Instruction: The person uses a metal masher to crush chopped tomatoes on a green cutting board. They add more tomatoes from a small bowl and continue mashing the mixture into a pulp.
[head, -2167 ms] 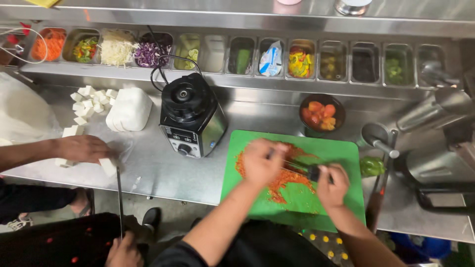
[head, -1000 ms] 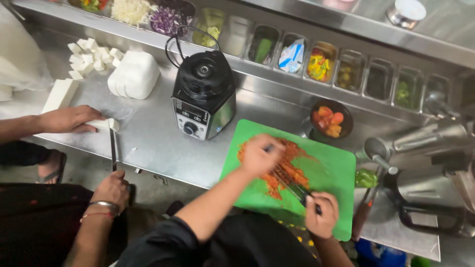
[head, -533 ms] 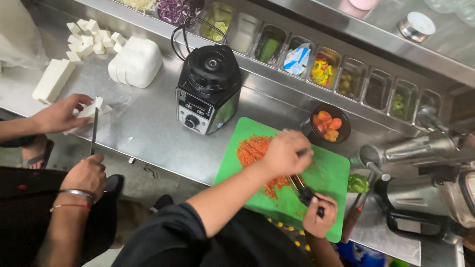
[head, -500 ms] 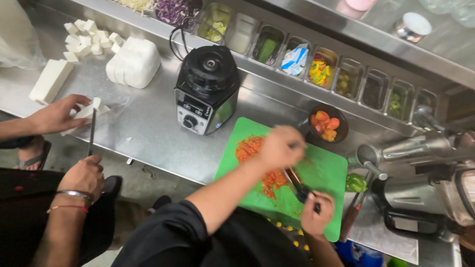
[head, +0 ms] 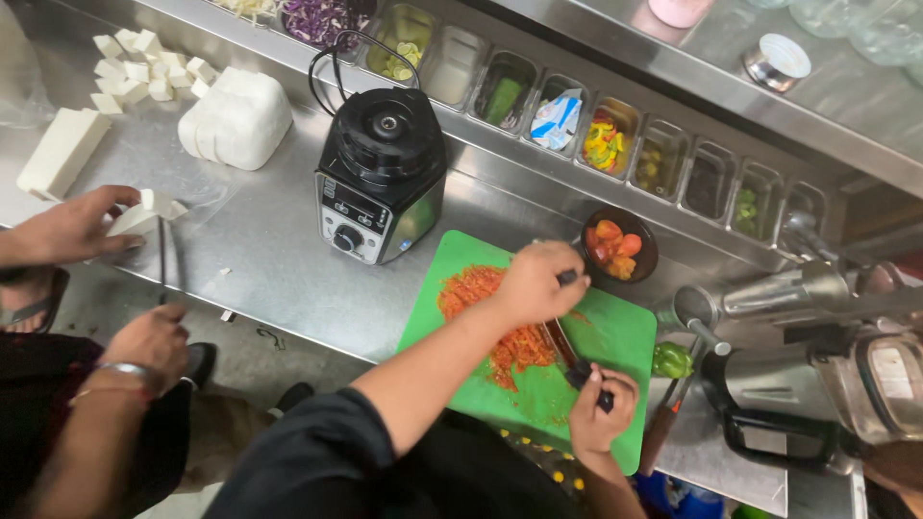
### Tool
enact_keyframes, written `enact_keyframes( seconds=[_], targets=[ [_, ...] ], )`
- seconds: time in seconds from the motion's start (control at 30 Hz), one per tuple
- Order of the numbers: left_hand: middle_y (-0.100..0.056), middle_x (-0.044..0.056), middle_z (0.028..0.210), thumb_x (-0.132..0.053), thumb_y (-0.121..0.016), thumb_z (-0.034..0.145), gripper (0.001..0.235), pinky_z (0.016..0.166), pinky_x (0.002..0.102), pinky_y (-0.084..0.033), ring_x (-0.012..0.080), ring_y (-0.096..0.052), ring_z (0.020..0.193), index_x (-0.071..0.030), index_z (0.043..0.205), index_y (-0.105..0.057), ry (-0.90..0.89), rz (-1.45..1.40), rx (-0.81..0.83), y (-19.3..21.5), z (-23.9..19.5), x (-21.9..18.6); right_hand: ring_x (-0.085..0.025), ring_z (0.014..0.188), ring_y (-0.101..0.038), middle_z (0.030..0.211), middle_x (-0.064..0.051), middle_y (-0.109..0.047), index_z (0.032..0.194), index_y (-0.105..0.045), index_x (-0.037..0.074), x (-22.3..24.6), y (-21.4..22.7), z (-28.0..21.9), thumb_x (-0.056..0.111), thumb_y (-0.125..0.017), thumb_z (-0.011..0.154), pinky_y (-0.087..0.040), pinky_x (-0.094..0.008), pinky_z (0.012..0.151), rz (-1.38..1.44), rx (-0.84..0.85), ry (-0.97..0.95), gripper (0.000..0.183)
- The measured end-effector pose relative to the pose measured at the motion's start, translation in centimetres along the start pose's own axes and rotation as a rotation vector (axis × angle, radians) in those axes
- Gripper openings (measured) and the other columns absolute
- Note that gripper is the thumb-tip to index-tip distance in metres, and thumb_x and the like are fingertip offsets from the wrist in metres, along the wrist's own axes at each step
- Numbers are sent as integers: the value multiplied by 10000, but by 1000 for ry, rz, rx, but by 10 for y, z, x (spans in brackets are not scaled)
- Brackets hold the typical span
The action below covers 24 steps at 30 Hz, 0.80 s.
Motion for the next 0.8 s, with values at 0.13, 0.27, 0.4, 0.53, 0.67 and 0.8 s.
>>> enact_keyframes(
  seconds=[0.13, 0.27, 0.4, 0.53, 0.67, 0.8],
  targets=[
    [-699, 30, 733, -150, -751, 857, 93, 644, 349, -525, 168, -634, 689, -66, 826, -724, 674, -384, -8, 26, -6, 109, -314, 760, -605, 838, -108, -617, 815, -628, 64, 22, -32, 63, 71, -814, 840, -493, -410, 688, -64, 149, 136, 188],
    [-703, 63, 736, -134, -716, 940, 150, 678, 301, -523, 149, -650, 698, -29, 836, -693, 763, -790, -149, 49, -14, 170, -310, 732, -610, 809, -93, -597, 788, -632, 98, 37, -62, 109, 121, -836, 818, -499, -408, 642, -124, 245, 244, 208],
    [-691, 43, 737, -166, -782, 828, 105, 603, 347, -499, 142, -597, 656, -82, 889, -763, 872, -263, 47, 23, -18, 116, -272, 702, -589, 788, -96, -592, 842, -652, 54, 13, -33, 56, 24, -803, 856, -471, -382, 632, 73, 88, -6, 154],
    [-700, 124, 851, -168, -832, 760, 188, 817, 398, -552, 320, -697, 867, -62, 812, -687, 73, 10, 90, -14, -8, -2, -264, 924, -671, 991, -123, -638, 911, -529, 65, -17, 3, -9, 6, -742, 895, -527, -386, 825, 118, 18, -54, 221],
    [-715, 63, 828, -210, -808, 808, 154, 747, 359, -544, 195, -667, 797, -82, 826, -724, 461, -34, -51, 27, -1, 30, -249, 855, -671, 914, -113, -647, 916, -617, 56, -17, -11, 25, 20, -760, 852, -537, -368, 775, 144, 128, -112, 161],
    [-618, 20, 737, -161, -746, 871, 157, 612, 302, -441, 115, -543, 667, -44, 821, -654, 832, -482, -350, 69, -34, 82, -275, 845, -690, 898, -109, -683, 916, -672, 78, 2, -50, 97, 16, -741, 783, -546, -377, 764, 114, 261, 8, 163]
  ],
)
Point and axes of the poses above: each hand's wrist, its own z-axis towards the middle knuckle, its own y-axis out of the back of the hand, x = y × z, the point moved 5 cm from there along z, towards the middle knuckle
